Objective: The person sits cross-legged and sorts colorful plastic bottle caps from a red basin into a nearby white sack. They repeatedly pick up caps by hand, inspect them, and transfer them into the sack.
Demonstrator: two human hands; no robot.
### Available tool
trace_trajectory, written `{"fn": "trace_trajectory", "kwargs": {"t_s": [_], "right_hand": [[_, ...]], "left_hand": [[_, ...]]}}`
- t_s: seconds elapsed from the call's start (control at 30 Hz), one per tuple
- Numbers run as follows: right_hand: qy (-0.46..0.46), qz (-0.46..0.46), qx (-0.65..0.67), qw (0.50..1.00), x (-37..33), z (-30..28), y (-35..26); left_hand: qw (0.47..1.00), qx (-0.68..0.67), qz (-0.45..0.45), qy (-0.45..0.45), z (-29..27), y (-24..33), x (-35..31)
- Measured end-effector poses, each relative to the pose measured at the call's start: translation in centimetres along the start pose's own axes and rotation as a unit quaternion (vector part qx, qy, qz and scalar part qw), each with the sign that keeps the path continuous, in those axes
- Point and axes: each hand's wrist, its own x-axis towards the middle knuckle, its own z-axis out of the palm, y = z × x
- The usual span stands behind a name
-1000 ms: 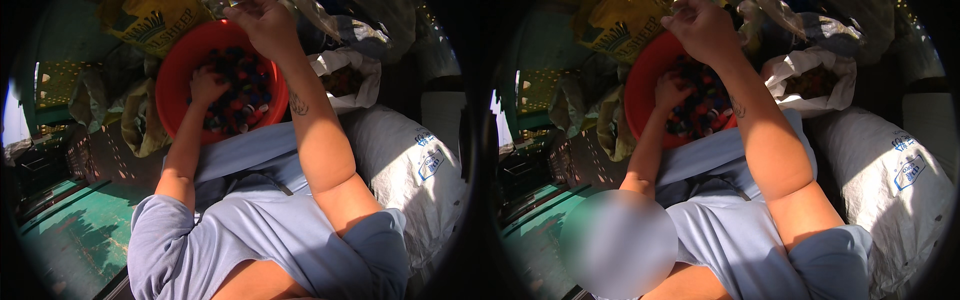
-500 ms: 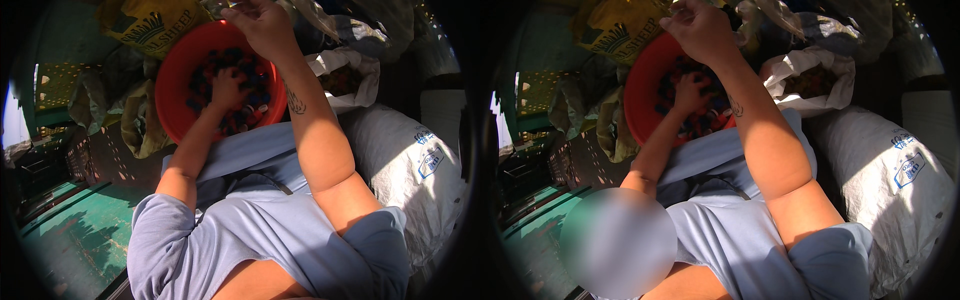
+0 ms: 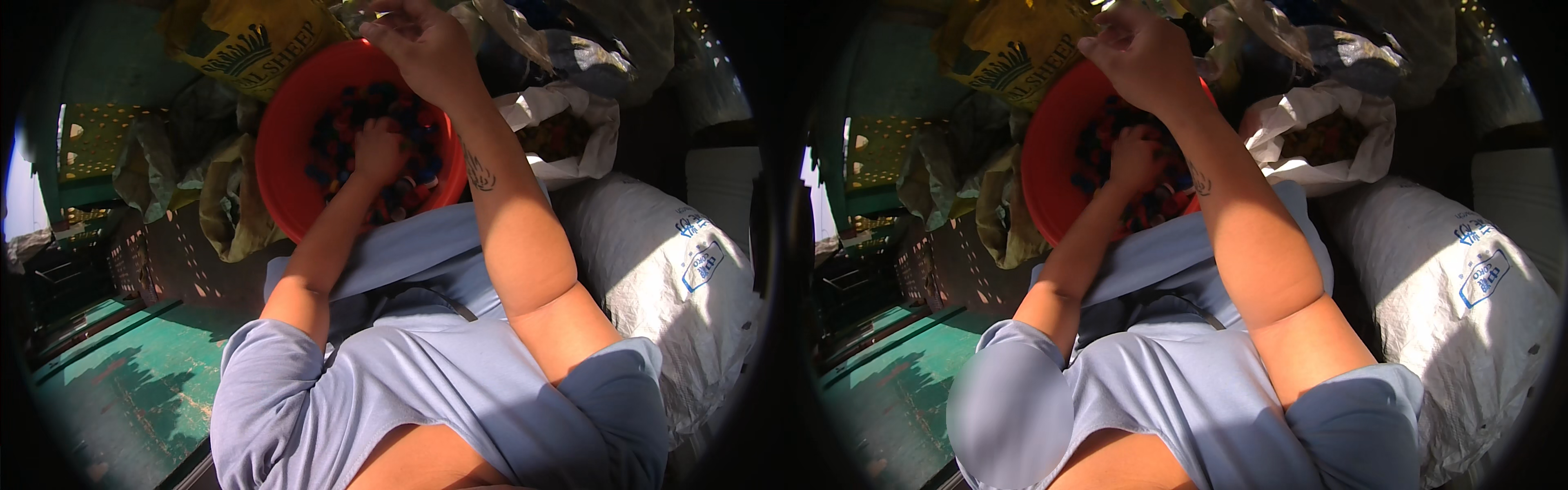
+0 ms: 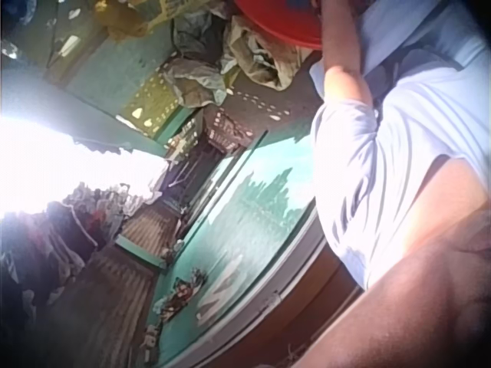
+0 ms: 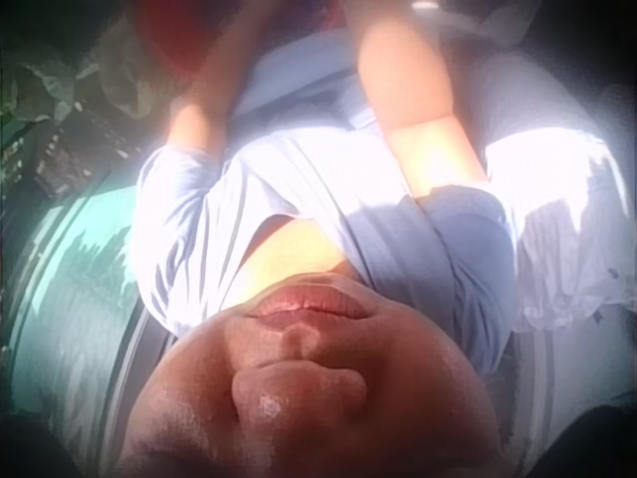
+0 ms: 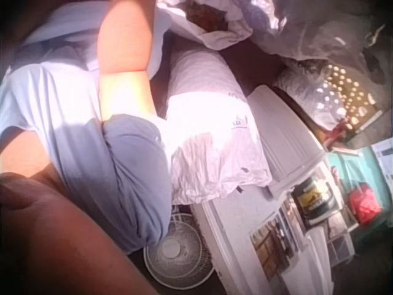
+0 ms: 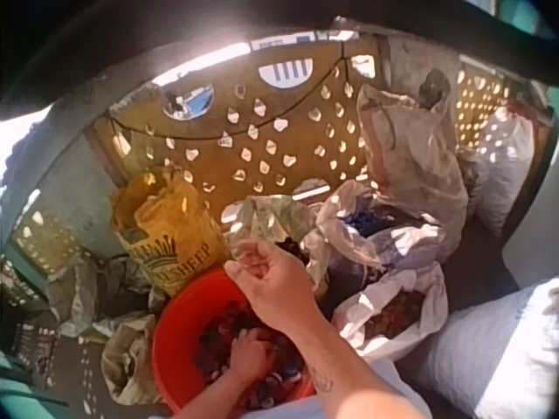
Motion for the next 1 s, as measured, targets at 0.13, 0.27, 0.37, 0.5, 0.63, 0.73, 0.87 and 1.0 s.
{"fn": "trace_trajectory", "kwargs": {"t_s": [0.13,0.27,0.37,0.5,0.63,0.73,0.87,1.0], "right_hand": [[0.006,-0.008,0.023,1.0,0.2,0.3,0.4],[0.028,-0.036,0.034,0.998,0.3,0.9,1.2],[0.021,-0.027,0.065,0.997,0.4,1.2,1.4],[0.018,-0.01,0.061,0.998,0.2,1.7,1.2],[0.013,-0.025,0.065,0.997,0.3,2.0,1.3],[0.011,-0.034,0.051,0.998,0.5,2.0,1.6],[-0.003,-0.044,0.071,0.997,0.7,2.0,1.6],[-0.019,-0.025,0.102,0.994,0.4,2.1,1.3]], "left_hand": [[0.997,-0.016,0.053,0.057,-1.8,-2.2,-0.7],[0.978,-0.001,0.099,0.185,-5.2,-4.2,-3.0],[0.951,0.031,0.085,0.296,-9.0,-6.8,-4.4],[0.886,0.13,-0.023,0.445,-14.9,-12.4,-5.9],[0.842,0.261,-0.073,0.466,-22.1,-19.7,-5.3],[0.862,0.237,-0.097,0.438,-23.5,-21.0,-4.8],[0.938,0.139,-0.056,0.314,-18.2,-16.9,-4.9],[0.996,0.007,0.041,-0.074,-9.7,-11.2,-6.2]]}}
